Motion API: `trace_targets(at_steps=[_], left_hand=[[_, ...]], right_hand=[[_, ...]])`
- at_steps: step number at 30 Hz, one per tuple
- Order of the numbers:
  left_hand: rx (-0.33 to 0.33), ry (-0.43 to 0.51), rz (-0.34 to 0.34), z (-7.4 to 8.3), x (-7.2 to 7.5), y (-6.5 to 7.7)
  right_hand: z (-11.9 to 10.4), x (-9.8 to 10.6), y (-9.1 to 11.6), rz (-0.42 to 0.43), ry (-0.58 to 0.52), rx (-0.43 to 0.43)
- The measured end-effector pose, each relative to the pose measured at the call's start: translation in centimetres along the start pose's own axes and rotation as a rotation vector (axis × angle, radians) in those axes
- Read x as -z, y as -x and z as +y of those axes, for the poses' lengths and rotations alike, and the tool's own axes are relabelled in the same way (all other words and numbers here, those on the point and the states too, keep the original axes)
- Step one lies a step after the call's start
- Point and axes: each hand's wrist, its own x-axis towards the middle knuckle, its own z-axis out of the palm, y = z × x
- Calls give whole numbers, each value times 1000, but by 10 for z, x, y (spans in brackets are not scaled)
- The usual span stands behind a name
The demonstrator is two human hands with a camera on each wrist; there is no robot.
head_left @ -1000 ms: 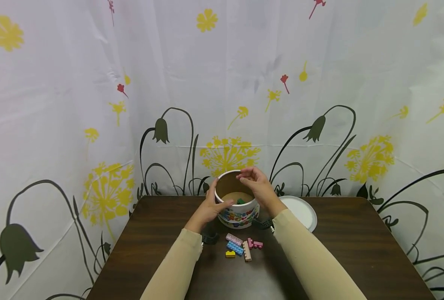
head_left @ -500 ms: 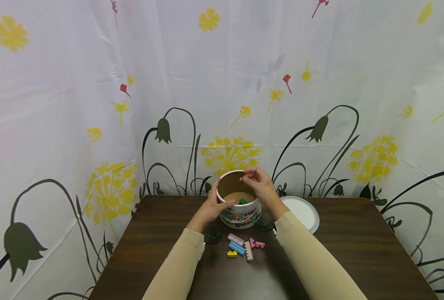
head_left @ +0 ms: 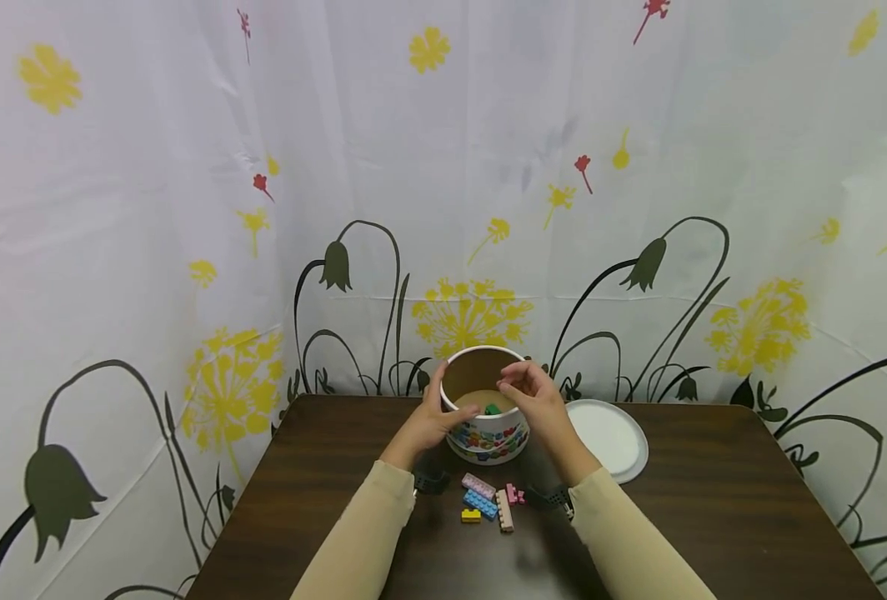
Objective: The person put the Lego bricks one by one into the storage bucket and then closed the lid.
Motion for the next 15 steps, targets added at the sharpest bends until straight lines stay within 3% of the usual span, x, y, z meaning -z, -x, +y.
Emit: trace_targets(at_steps=[7, 15], left_hand=[[16, 38, 6, -2, 0, 0], [5, 46, 13, -2, 1, -1]], right_hand=[[-6, 8, 32, -39, 95, -22], [-12, 19, 70, -9, 267, -97]])
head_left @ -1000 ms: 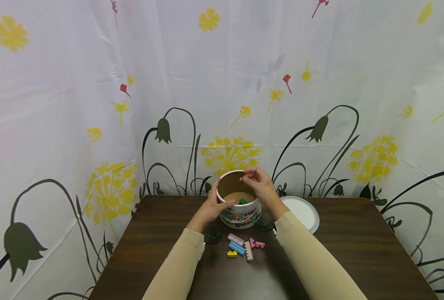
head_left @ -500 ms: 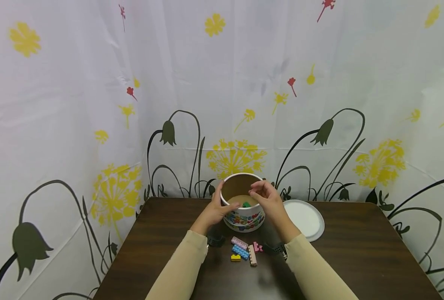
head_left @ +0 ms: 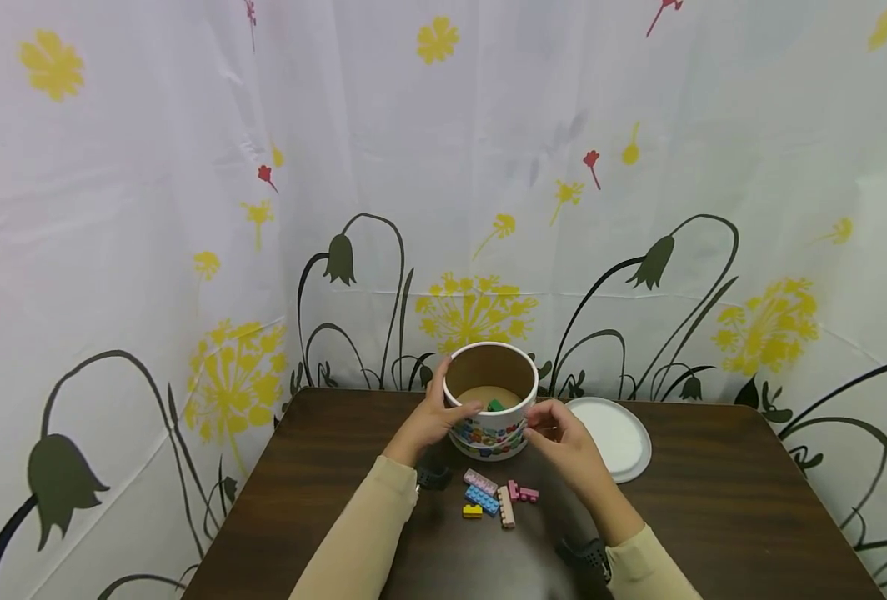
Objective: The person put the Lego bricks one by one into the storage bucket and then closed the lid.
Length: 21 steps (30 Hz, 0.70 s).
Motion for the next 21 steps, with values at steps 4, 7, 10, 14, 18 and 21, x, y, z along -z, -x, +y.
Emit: trace_targets(at_steps=[4, 7, 10, 14, 18, 21], left_hand=[[16, 0, -5, 1, 0, 1], [36, -10, -14, 0, 0, 2], [53, -4, -17, 1, 1, 2], [50, -1, -6, 1, 1, 1], [52, -15, -6, 1, 0, 2], [48, -15, -4, 2, -2, 3]], right_hand=[[8, 0, 18, -11, 79, -30], [16, -2, 30, -11, 136, -39], [25, -6, 37, -20, 155, -45], [47, -13, 45, -20, 274, -12], [73, -16, 56, -6, 415, 29], [89, -13, 59, -25, 329, 18]])
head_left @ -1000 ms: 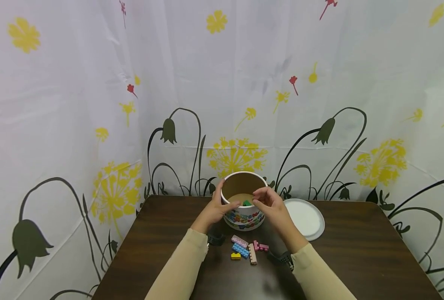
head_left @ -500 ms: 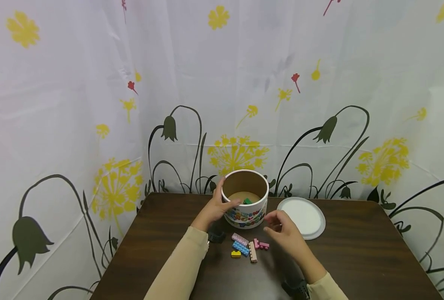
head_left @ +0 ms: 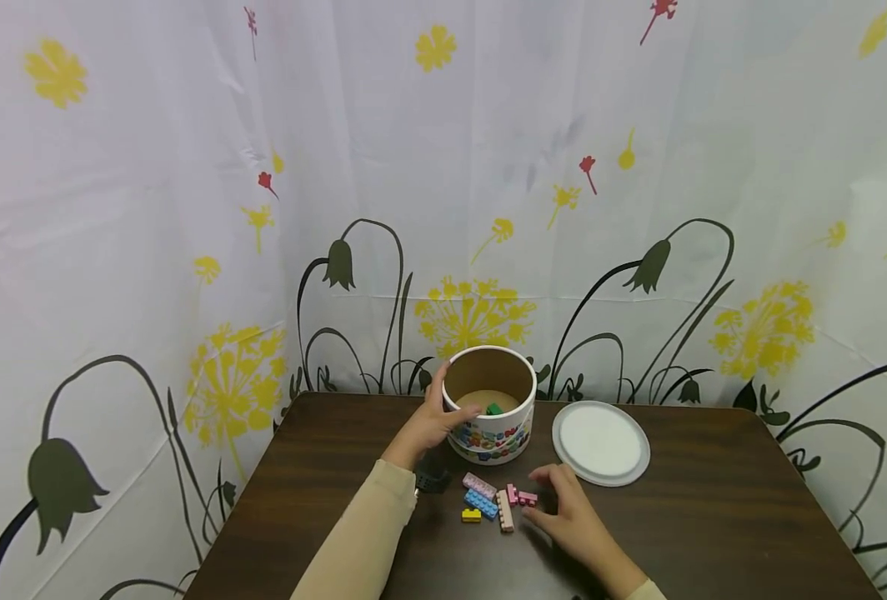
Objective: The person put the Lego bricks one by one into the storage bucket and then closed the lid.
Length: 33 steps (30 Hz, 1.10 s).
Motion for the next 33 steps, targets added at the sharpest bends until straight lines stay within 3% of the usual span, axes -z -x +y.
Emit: trace_targets(at_steps=[4, 7, 15, 26, 33], left_hand=[[-4, 10, -1, 0, 2, 2], [-1, 13, -7, 0, 4, 1], [-4, 16, -9, 2, 4, 1], [7, 26, 0, -3, 2, 2], [4, 23, -7, -1, 2, 1]], right_hand=[[15, 1, -3, -42, -199, -83], [18, 3, -7, -63, -274, -129], [17, -4, -9, -70, -96, 8], [9, -5, -9, -67, 47, -10], [10, -5, -9, -64, 40, -45]])
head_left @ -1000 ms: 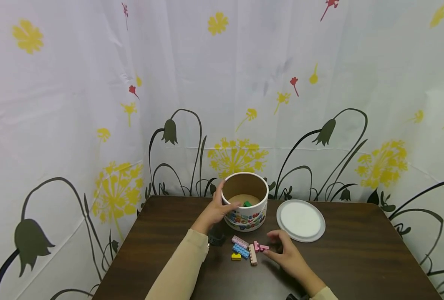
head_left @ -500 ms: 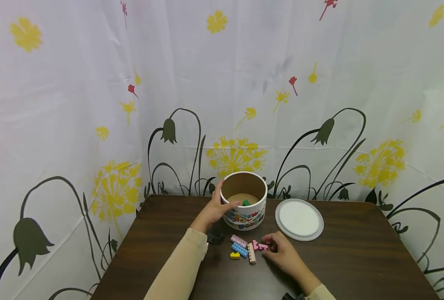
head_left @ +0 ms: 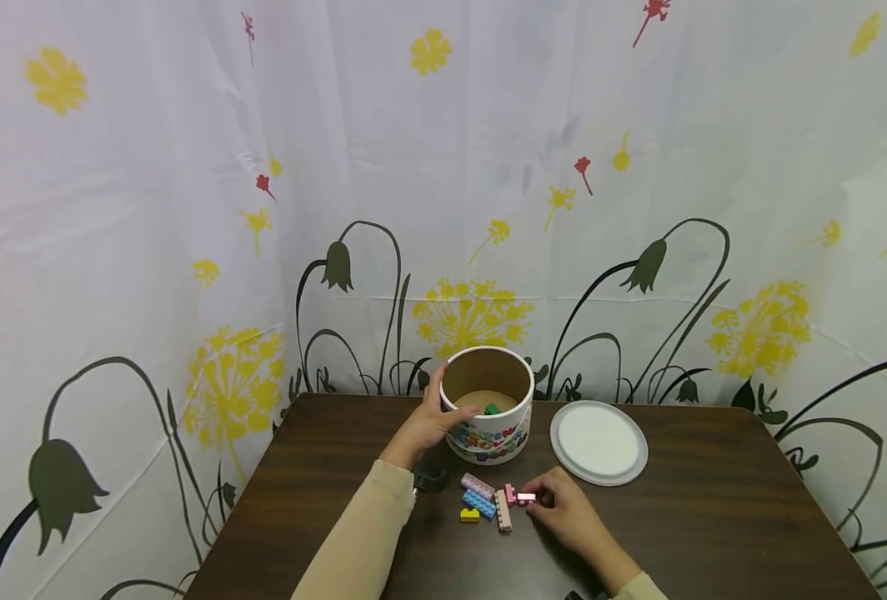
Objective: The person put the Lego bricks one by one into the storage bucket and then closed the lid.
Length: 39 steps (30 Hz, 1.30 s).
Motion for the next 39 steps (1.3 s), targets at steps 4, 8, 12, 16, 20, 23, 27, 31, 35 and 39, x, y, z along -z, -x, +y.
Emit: trace_targets(at_steps=[4, 8, 12, 16, 20, 23, 27, 31, 35, 39], left_hand=[[-4, 2, 11, 1, 1, 1], [0, 0, 14, 0, 1, 1], [-1, 3, 17, -1, 1, 2], [-3, 4, 16, -2, 1, 2], [-7, 1, 12, -3, 0, 1], [-5, 3, 12, -3, -2, 1], [-3, 1, 11, -3, -3, 1], [-5, 2, 10, -2, -2, 3], [-6, 3, 11, -3, -2, 2], [-7, 8, 16, -2, -2, 1]], right_hand=[[0, 2, -1, -12, -56, -20], [1, 5, 0, -38, -102, 2], [2, 5, 0, -52, -49, 37], [0, 8, 0, -53, -106, -26], [-1, 13, 0, 2, -251, -136], [2, 15, 0, 55, -347, -191], [7, 17, 0, 82, -502, -251], [12, 19, -1, 78, -622, -278], [13, 21, -2, 73, -664, -258], [13, 21, -2, 82, -670, -234]])
